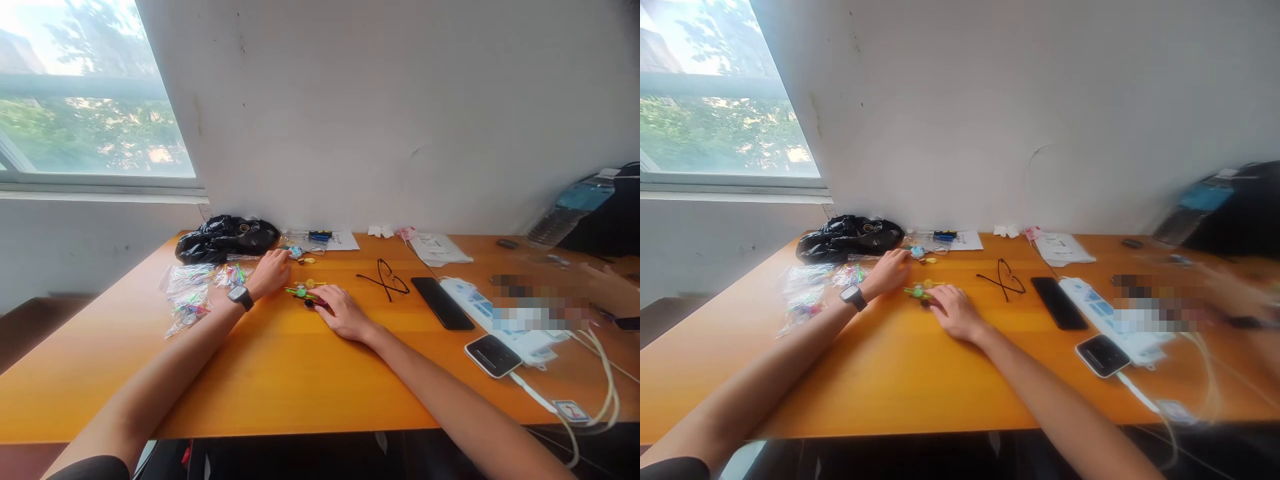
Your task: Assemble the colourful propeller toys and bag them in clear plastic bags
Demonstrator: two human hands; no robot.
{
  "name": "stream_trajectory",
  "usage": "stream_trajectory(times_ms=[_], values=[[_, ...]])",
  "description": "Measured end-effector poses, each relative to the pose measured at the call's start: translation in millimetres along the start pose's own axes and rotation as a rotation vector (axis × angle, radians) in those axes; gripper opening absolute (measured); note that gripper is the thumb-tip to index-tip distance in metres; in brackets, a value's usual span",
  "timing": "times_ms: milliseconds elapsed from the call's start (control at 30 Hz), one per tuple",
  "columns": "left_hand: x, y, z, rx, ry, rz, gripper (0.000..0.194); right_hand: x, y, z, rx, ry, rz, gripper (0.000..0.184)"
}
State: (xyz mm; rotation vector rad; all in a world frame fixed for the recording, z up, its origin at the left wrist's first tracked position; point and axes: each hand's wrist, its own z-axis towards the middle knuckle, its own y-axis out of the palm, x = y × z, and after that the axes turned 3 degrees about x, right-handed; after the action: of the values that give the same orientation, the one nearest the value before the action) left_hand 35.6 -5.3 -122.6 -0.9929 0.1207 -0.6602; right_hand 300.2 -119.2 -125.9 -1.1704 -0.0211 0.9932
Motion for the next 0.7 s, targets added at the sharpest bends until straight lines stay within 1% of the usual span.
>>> stream_trajectory(times_ms=[67,133,233,300,333,400,467,600,700], values=[[11,-6.7,-11,-0.028,0.029,-0.047,0.041,2,2,1,0.035,-0.031,0.101,0.037],[24,-15.1,-24,-0.067,0.06,-0.158,0.042,3,4,2,0.056,-0.056,0.176,0.032],[46,-28.8,-45,-0.133,0.13,-0.318,0.041,2,5,3,0.065,-0.082,0.208,0.027],[57,-36.1,-57,-0.171,0.17,-0.378,0.036,0,4,3,0.057,-0.082,0.205,0.025],[61,-38.5,-62,-0.171,0.184,-0.391,0.034,-1,4,3,0.052,-0.081,0.201,0.024],[63,-40.3,-70,-0.149,0.198,-0.401,0.033,-1,2,3,0.044,-0.081,0.195,0.021],[60,-39.0,-73,-0.11,0.197,-0.405,0.035,1,1,3,0.055,-0.084,0.186,0.018],[49,-34.7,-73,-0.062,0.186,-0.412,0.031,9,-7,3,0.086,-0.064,0.14,0.01],[47,-34.7,-71,-0.067,0.154,-0.381,0.032,13,-13,4,0.083,-0.037,0.121,0.009]])
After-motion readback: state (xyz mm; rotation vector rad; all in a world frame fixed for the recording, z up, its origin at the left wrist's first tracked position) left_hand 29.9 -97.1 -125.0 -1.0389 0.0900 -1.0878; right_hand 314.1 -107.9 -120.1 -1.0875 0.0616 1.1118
